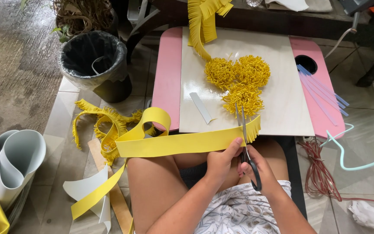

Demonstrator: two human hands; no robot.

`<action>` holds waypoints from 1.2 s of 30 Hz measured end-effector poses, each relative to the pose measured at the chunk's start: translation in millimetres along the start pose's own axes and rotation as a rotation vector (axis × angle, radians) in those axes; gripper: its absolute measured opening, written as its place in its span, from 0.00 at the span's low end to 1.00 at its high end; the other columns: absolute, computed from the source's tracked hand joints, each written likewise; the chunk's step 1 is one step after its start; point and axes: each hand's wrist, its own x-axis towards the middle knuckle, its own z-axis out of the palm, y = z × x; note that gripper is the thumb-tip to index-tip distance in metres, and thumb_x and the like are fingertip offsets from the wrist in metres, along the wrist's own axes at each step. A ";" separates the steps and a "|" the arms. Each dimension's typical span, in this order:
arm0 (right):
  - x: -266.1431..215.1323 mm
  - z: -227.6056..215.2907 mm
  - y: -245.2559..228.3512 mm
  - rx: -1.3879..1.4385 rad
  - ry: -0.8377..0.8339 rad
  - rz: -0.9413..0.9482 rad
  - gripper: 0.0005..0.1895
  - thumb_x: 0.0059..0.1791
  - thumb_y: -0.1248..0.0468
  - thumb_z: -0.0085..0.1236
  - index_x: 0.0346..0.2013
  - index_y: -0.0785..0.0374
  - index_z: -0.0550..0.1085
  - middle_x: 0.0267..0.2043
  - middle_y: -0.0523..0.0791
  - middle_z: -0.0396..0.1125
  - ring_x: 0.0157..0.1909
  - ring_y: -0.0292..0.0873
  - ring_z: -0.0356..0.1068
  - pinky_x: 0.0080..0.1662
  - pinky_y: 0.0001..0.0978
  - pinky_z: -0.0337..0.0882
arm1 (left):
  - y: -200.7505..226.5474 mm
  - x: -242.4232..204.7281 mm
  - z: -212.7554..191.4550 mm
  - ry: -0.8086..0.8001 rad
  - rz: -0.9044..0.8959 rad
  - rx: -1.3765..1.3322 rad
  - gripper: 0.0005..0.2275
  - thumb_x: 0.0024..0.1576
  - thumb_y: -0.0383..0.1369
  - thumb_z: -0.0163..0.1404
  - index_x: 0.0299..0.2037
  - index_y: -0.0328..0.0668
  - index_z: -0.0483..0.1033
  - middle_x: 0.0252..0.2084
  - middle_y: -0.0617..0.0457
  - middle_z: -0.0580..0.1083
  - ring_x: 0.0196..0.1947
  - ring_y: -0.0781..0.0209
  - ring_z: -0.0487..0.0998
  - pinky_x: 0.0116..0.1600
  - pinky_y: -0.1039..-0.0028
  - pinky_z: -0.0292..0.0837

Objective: Cutting a long yellow foam strip into a fringe using scissors for upholstery or crafting purposes.

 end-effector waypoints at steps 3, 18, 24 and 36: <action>-0.1 -0.1 0.9 -0.027 0.020 0.026 0.34 0.39 0.41 0.54 0.40 0.70 0.68 0.19 0.46 0.63 0.23 0.37 0.61 0.27 0.27 0.64 | 1.5 -1.4 0.3 -0.045 0.031 -0.029 0.08 0.53 0.31 0.54 0.27 0.31 0.74 0.24 0.51 0.72 0.24 0.66 0.70 0.28 0.82 0.66; -0.9 -2.2 4.3 -0.043 0.058 0.084 0.27 0.41 0.49 0.56 0.42 0.69 0.69 0.19 0.46 0.64 0.21 0.38 0.62 0.27 0.26 0.65 | -0.8 0.1 1.2 -0.022 0.057 -0.030 0.07 0.53 0.30 0.54 0.29 0.31 0.74 0.22 0.52 0.70 0.23 0.67 0.69 0.28 0.83 0.64; 0.3 -1.3 2.7 -0.053 0.047 0.075 0.26 0.41 0.49 0.55 0.41 0.69 0.69 0.19 0.46 0.64 0.21 0.37 0.62 0.27 0.26 0.65 | -2.0 1.3 0.6 -0.029 0.052 -0.058 0.07 0.52 0.30 0.54 0.30 0.31 0.74 0.22 0.51 0.70 0.24 0.66 0.70 0.27 0.82 0.65; -0.4 -11.9 4.6 -0.001 0.094 0.112 0.27 0.41 0.50 0.55 0.42 0.71 0.69 0.16 0.46 0.62 0.20 0.37 0.61 0.26 0.27 0.63 | 13.4 4.5 -5.8 -0.109 0.515 0.208 0.16 0.55 0.29 0.46 0.52 0.35 0.66 0.46 0.50 0.68 0.40 0.65 0.67 0.47 0.80 0.64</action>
